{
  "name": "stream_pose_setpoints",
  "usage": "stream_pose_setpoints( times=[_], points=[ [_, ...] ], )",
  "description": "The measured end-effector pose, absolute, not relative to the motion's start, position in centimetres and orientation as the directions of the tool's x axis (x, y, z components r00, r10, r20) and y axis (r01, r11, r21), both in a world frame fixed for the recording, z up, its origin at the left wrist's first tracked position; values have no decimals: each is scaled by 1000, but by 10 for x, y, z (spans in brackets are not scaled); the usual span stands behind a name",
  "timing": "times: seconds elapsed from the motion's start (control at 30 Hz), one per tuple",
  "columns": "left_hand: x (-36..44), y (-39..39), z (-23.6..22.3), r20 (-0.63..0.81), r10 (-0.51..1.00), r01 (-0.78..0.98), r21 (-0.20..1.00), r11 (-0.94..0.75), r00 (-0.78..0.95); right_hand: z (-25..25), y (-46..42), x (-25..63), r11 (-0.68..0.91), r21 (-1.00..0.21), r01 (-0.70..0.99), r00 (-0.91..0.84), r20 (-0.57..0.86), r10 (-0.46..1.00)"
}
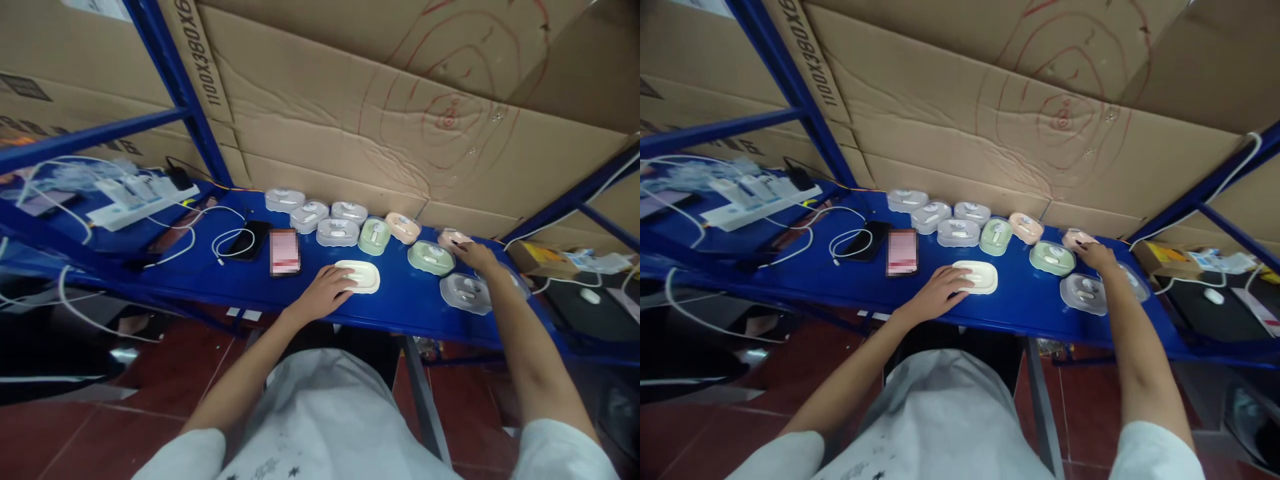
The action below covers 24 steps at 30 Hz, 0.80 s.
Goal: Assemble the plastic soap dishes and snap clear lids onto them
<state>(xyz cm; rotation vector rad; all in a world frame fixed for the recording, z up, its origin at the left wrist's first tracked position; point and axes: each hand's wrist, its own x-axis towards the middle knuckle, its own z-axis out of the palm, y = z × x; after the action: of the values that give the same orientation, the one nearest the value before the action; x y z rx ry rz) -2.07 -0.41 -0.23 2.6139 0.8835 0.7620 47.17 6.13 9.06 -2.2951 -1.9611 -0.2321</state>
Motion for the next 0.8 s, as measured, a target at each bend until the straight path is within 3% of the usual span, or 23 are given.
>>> stream_pose_setpoints(
  times=[0.2,0.27,0.37,0.53,0.67,0.8],
  points=[
    [-18,-7,-1,393,683,544,415,-729,616,102,43,468,-175,24,984,168,191,967],
    [-19,-8,-1,409,713,567,432,-701,570,108,29,452,-90,1,996,88,233,968],
    [-20,-7,-4,428,739,539,506,-673,521,103,2,404,167,-58,984,-143,296,944],
    [-20,-5,-9,460,747,425,623,-657,479,64,-35,300,481,-148,864,-380,437,816],
    [-21,-4,-10,481,740,433,605,-668,470,32,-44,249,562,-250,789,-384,513,767],
    [-21,0,-13,491,714,472,538,-699,499,13,-43,226,583,-267,767,-409,497,765]
  ],
)
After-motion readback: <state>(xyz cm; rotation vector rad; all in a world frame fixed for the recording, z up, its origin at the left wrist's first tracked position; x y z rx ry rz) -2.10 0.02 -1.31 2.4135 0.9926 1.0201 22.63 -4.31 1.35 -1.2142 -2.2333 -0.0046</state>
